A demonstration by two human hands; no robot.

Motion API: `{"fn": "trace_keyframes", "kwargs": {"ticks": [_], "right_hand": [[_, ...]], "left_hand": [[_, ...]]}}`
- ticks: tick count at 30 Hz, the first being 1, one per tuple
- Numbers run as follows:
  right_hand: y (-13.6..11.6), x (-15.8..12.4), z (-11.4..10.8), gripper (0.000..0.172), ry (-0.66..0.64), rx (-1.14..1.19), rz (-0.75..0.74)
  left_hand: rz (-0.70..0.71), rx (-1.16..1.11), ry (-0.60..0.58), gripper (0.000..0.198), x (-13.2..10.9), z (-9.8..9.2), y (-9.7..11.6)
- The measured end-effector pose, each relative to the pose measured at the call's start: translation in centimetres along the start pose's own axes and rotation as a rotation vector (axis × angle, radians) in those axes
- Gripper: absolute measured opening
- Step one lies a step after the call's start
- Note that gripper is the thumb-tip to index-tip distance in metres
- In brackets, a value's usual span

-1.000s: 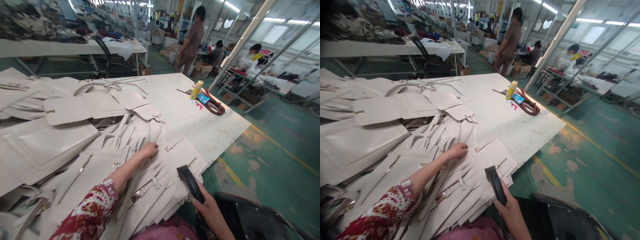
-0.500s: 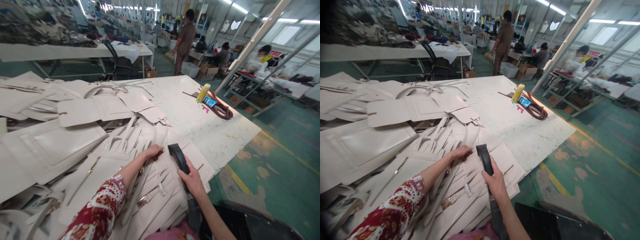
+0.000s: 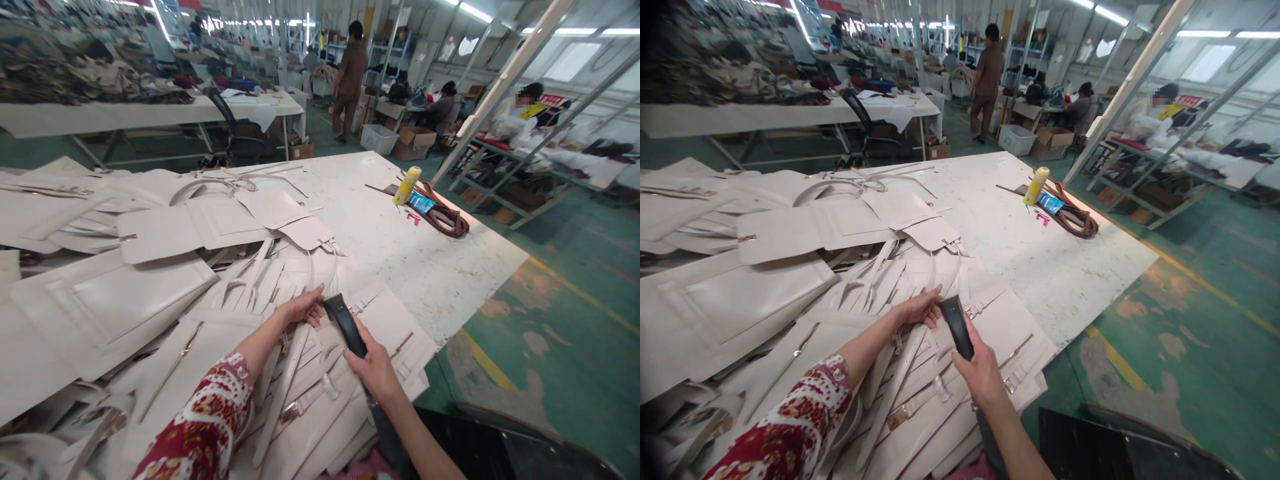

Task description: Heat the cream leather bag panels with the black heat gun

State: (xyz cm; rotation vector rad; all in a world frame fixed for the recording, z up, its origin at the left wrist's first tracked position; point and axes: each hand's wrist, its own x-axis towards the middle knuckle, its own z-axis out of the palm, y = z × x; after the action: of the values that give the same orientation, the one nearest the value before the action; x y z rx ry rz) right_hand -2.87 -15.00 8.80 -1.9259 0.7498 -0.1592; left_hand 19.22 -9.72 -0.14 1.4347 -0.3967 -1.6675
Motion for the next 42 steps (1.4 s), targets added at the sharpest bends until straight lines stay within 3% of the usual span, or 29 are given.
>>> {"fn": "trace_keyframes", "kwargs": {"ticks": [3,7,10,13,16,18,21,24,27,34,39,42], "right_hand": [[1.0,-1.4,-0.9,0.068,-0.051,0.021,-0.028],[1.4,-1.9,0.3,0.066,-0.148,-0.022,0.008],[1.0,-1.2,-0.1,0.067,-0.005,-0.001,0.017],[1.5,-1.7,-3.4,0.069,0.150,0.043,0.101],[3.5,-4.7,-7.1,0.074,0.176,0.067,0.257],[5.3,-7.9,-8.4,0.075,0.157,0.080,0.327],[7.6,-12.6,-8.4,0.072,0.101,0.114,0.409],[8.4,-15.0,-7.2,0.070,0.061,0.134,0.421],[7.2,-14.2,-5.8,0.067,0.006,0.104,0.368],[4.1,-8.1,-4.7,0.064,-0.190,-0.217,0.193],[4.6,-8.3,-6.1,0.068,0.037,-0.154,0.098],[5.2,-9.6,-6.3,0.067,-0.003,-0.079,0.121]], "left_hand": [[-0.002,0.011,0.000,0.075,0.2,-0.1,-0.1],[0.034,0.079,0.032,0.078,-0.2,0.1,0.0],[0.106,0.172,0.111,0.071,-0.6,1.0,-0.2],[0.183,0.328,0.226,0.049,-0.3,2.6,-0.9],[0.257,0.481,0.387,0.026,0.6,4.7,-2.0],[0.300,0.540,0.501,0.023,1.2,5.8,-2.6],[0.350,0.593,0.622,0.030,2.0,6.5,-3.3],[0.373,0.636,0.675,0.031,2.5,6.4,-3.5],[0.376,0.676,0.690,0.032,2.8,6.2,-3.5],[0.379,0.719,0.676,0.032,2.9,6.2,-3.8],[0.364,0.712,0.684,0.032,3.0,6.0,-3.7],[0.358,0.708,0.677,0.032,3.0,6.0,-3.6]]}}
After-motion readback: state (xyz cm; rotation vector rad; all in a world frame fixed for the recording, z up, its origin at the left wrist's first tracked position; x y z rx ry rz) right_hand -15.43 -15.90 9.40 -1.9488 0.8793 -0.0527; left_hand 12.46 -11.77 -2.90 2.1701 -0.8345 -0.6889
